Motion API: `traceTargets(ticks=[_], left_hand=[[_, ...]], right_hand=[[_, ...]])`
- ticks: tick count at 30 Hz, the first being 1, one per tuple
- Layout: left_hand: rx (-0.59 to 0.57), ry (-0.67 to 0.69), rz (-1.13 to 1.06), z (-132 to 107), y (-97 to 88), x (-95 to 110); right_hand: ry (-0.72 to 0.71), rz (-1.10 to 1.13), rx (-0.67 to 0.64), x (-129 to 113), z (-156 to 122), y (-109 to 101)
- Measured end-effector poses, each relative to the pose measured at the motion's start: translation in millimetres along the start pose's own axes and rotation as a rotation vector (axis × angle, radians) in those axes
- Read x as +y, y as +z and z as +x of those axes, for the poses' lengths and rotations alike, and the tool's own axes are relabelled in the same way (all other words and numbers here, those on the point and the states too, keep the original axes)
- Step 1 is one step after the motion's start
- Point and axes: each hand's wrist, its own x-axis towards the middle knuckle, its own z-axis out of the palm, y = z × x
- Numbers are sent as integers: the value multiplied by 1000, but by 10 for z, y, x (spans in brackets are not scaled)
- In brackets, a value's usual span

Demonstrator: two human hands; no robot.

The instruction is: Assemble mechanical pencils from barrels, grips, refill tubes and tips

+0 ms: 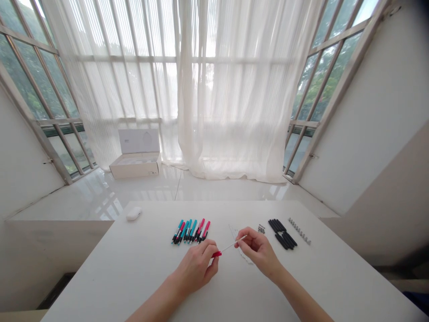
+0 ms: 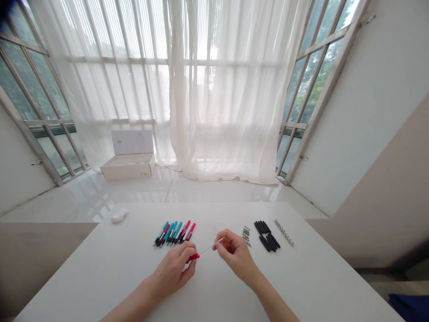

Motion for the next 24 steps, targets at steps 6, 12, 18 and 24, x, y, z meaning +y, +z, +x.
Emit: traceTargets(ticks=[6, 12, 18, 24], left_hand=[[2, -2, 14, -1, -1, -3], [-45, 15, 30, -5, -15, -7], [-40, 13, 72, 0, 16, -18], [-28, 1, 120, -22, 55, -58]], right_hand=[[-42, -207, -39, 40, -24, 62], [-161, -420, -73, -7, -40, 133], [-243, -487, -96, 21, -36, 151], [-268, -550, -139, 69, -38, 153]])
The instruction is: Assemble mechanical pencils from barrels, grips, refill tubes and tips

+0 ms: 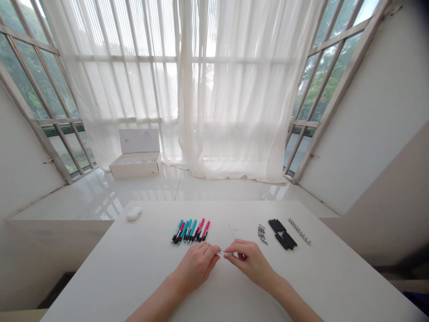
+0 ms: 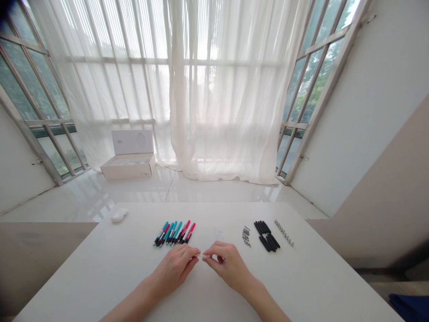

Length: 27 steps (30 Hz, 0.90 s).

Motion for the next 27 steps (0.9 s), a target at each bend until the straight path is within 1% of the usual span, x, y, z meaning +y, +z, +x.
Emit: traceTargets(ticks=[7, 10, 19, 22, 27], left_hand=[[31, 6, -27, 4, -5, 6], [26, 3, -26, 4, -5, 5], [15, 13, -14, -1, 1, -5], [35, -2, -6, 14, -3, 6], [63, -41, -3, 19, -1, 5]], right_hand=[[1, 4, -51, 6, 3, -41], [0, -16, -66, 10, 0, -49], [-20, -54, -40, -6, -11, -38], [-19, -76, -41, -21, -12, -43], [-43, -97, 4, -16, -8, -47]])
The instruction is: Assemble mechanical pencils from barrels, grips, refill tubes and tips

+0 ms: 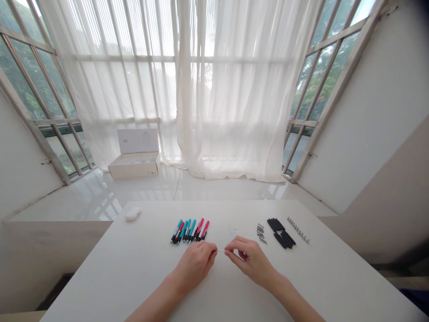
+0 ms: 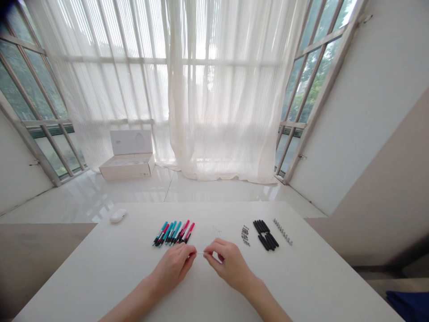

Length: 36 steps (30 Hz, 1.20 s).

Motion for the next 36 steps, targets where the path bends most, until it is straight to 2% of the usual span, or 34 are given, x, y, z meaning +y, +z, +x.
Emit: traceTargets(ticks=[16, 28, 36], left_hand=[[7, -26, 73, -26, 40, -21], [-34, 0, 62, -38, 30, -16], [-71, 15, 54, -51, 28, -18]], right_hand=[[-16, -39, -7, 9, -22, -23], [-30, 8, -91, 2, -23, -69], [-18, -54, -54, 6, -39, -9]])
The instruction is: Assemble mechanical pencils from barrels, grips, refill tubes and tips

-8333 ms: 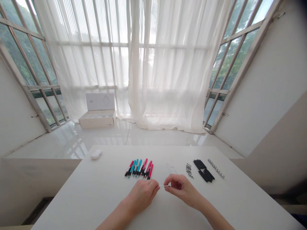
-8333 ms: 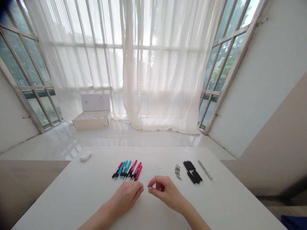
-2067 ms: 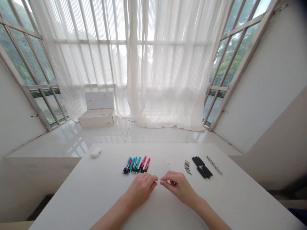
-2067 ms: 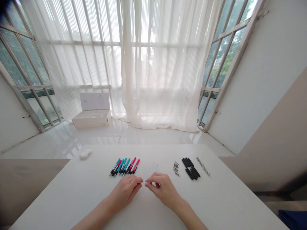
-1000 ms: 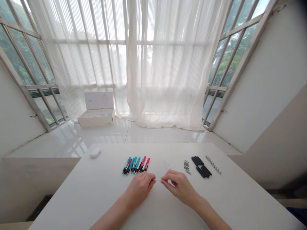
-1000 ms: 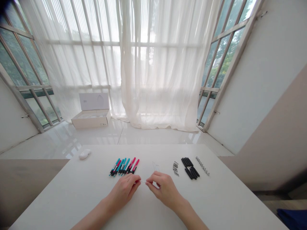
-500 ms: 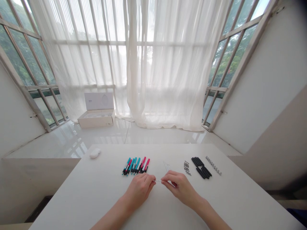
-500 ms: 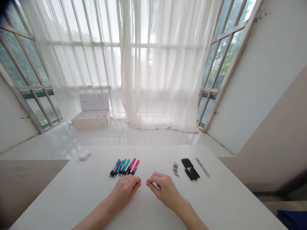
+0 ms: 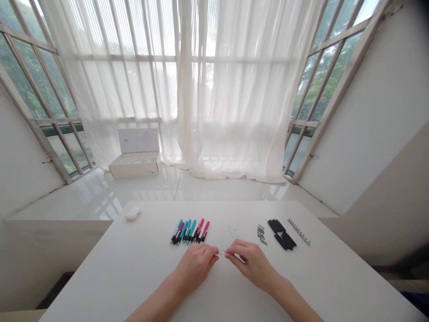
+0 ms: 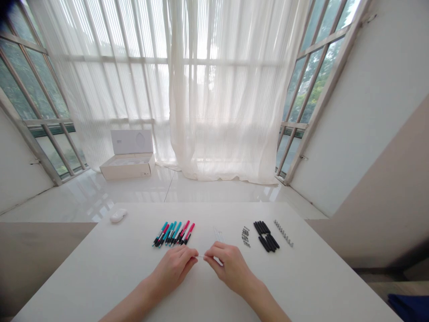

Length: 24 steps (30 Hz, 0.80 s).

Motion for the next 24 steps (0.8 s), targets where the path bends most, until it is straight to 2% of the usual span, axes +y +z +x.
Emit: traceTargets(ticks=[10, 13, 15, 18, 21, 24], left_hand=[[-12, 21, 13, 16, -12, 1], [-1, 7, -1, 17, -14, 1], [7, -7, -9, 16, -15, 1], [15, -22, -15, 15, -13, 0], [20, -19, -22, 14, -7, -2], [23, -19, -29, 16, -1, -1]], right_hand=[[-14, -28, -32, -44, 3, -37], [15, -25, -22, -4, 20, -123], [54, -51, 38, 88, 35, -234], [169, -176, 214, 336, 29, -466], [384, -347, 353, 658, -46, -725], [603, -457, 354, 949, -172, -936]])
